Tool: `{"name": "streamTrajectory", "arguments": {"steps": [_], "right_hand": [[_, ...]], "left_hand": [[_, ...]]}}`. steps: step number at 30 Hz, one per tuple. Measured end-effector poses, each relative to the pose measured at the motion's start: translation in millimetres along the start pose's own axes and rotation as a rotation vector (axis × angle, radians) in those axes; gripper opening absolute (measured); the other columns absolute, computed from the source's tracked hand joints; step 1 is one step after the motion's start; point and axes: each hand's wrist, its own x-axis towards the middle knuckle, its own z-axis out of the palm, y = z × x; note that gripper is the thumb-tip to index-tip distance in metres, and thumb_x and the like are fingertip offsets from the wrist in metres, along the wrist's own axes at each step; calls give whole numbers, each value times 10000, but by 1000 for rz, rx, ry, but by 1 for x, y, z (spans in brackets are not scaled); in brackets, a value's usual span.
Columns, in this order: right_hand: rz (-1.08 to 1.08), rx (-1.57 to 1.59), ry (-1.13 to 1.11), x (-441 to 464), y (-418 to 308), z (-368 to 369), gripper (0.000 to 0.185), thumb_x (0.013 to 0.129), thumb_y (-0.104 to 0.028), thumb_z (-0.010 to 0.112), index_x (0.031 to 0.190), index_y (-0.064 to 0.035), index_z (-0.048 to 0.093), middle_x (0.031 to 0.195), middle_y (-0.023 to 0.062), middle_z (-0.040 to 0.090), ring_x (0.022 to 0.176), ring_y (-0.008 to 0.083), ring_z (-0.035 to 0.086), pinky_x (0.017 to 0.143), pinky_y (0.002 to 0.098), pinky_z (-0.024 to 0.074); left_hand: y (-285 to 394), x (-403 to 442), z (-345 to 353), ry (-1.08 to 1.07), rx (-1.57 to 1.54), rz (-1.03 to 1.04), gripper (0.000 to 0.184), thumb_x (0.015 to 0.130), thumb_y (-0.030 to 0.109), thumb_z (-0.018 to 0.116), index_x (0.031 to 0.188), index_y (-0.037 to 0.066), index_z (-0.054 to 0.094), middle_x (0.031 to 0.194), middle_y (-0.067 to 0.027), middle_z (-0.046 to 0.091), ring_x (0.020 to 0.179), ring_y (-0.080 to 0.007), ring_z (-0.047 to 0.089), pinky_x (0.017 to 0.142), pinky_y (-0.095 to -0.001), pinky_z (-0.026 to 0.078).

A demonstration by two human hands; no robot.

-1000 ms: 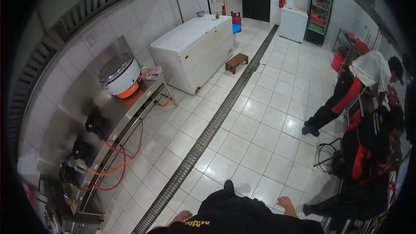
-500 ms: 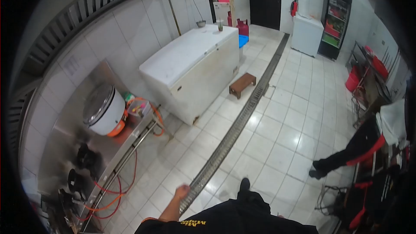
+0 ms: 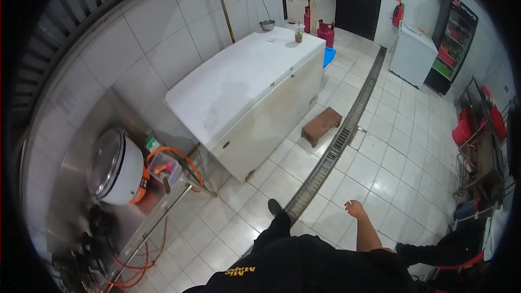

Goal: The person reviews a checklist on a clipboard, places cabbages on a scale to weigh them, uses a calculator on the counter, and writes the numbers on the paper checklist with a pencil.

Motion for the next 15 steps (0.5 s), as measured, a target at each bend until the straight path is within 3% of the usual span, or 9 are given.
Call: {"name": "streamTrajectory", "arguments": {"steps": [5,7,8,9,11,12,13,14,15], "right_hand": [[-46,-32,-337,128,-4,76,267,852,-122,580,1079,-21,678,922,192,711,743,242,707,657,388,575],[-114,-142,-386,163,-106,51,287,885,-159,524,1092,-28,674,911,163,718,709,256,698,631,395,573],[1,-62,-366,198,-134,41,287,872,-161,537,1085,-32,678,911,138,722,702,264,692,650,389,573],[119,21,-354,231,-153,41,287,859,-164,549,1079,-35,682,911,113,725,696,272,687,668,383,573],[-224,65,-319,302,-209,8,303,755,-138,647,1042,-62,712,851,95,734,759,198,695,711,344,558],[-497,-145,-202,348,-234,-4,324,733,-151,609,1029,-60,706,827,75,729,726,196,687,689,329,555],[-233,88,-200,379,-288,-24,298,706,-151,596,971,-66,702,800,84,723,718,196,683,664,354,541],[-269,8,-144,393,-358,-60,232,753,-190,581,910,-58,690,799,136,706,719,250,673,650,398,525],[-506,24,-31,439,-388,-69,260,844,-258,537,870,-43,681,818,189,688,728,326,662,671,442,506]], "left_hand": [[101,100,-170,147,168,159,370,976,318,432,1091,64,675,1178,-119,654,1129,-265,591,1000,-380,425],[128,177,-254,293,161,363,364,939,339,459,1115,119,690,1185,-175,642,1127,-324,587,979,-422,447],[158,186,-300,397,322,396,389,965,334,417,1109,82,677,1131,-173,657,1101,-321,599,948,-418,459],[232,125,-344,513,-50,233,354,975,290,446,1123,45,654,1085,-140,679,1072,-278,620,904,-374,476],[282,125,-406,508,-534,472,301,962,271,520,1122,53,651,1047,-91,685,1039,-220,631,868,-347,479],[304,113,-429,523,-528,468,301,962,271,520,1122,53,651,1047,-91,685,1039,-220,631,868,-347,479],[327,90,-447,471,-666,484,281,946,251,550,1126,60,650,1036,-73,682,1030,-199,627,864,-338,477],[342,81,-459,413,-810,496,267,929,231,580,1129,67,650,1024,-55,679,1021,-177,623,860,-330,475],[345,85,-461,418,-820,475,267,929,231,580,1129,67,650,1024,-55,679,1021,-177,623,860,-330,475]]}}
